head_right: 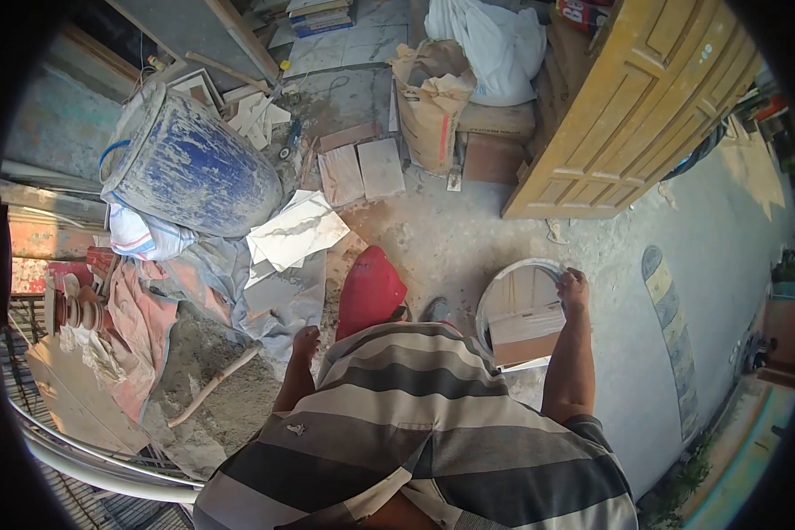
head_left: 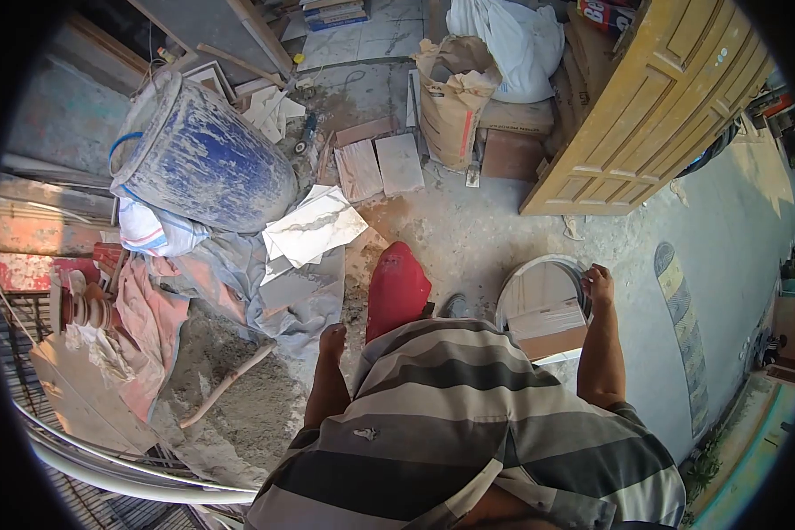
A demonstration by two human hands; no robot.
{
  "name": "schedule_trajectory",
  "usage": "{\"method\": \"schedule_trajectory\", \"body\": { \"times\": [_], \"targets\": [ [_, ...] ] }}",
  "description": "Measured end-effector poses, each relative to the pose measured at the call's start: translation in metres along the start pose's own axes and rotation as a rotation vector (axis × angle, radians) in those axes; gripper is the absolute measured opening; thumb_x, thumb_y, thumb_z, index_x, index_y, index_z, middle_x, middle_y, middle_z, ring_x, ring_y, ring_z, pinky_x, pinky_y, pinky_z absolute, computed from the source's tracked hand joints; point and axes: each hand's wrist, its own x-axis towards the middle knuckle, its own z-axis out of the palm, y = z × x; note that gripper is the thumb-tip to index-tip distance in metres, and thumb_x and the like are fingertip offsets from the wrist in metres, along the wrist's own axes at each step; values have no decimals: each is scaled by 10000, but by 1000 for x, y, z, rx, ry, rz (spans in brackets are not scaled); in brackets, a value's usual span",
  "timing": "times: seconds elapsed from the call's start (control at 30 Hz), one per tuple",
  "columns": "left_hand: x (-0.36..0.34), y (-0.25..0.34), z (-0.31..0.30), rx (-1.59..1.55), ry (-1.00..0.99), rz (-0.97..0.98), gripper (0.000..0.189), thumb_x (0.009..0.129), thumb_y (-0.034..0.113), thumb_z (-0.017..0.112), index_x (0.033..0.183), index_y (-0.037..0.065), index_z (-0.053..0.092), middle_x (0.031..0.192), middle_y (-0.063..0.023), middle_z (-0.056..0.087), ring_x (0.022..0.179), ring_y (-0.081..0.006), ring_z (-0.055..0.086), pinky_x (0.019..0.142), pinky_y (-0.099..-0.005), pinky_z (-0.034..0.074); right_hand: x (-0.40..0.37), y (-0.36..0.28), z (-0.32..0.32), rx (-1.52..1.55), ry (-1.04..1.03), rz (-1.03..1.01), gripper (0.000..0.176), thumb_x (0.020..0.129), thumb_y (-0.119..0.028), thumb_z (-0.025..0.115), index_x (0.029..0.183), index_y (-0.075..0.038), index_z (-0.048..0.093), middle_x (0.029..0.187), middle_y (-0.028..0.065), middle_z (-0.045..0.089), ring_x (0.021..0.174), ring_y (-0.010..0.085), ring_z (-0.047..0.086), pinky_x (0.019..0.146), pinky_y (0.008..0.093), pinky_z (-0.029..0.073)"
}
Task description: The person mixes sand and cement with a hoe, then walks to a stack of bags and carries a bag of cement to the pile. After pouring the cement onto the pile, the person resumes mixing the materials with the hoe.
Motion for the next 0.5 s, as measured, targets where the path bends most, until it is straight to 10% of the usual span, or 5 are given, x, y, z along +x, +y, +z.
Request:
{"method": "schedule_trajectory", "body": {
  "times": [0.23,0.4,0.5],
  "targets": [
    [96,-69,29,-114,-265,-345,277,866,277,613,1038,71,682,757,-60,611,598,-173,558,525,-350,475,-4,32,100,-249,-301,392,311,882,-235,587,1160,-98,576,863,38,608,630,185,609,535,312,473],
    [115,116,2,332,-271,-128,267,879,303,606,1056,109,655,752,-30,552,614,-156,508,513,-342,430,-27,19,91,-212,-108,650,327,898,-255,569,1185,-100,552,852,70,589,596,202,609,432,316,440],
    [154,252,-24,6,-145,-153,193,885,205,611,1065,139,634,867,15,586,691,-103,530,535,-278,400,-14,-12,84,-93,59,683,411,896,-263,565,1266,-90,518,917,99,597,630,231,631,435,328,466]
  ]
}}
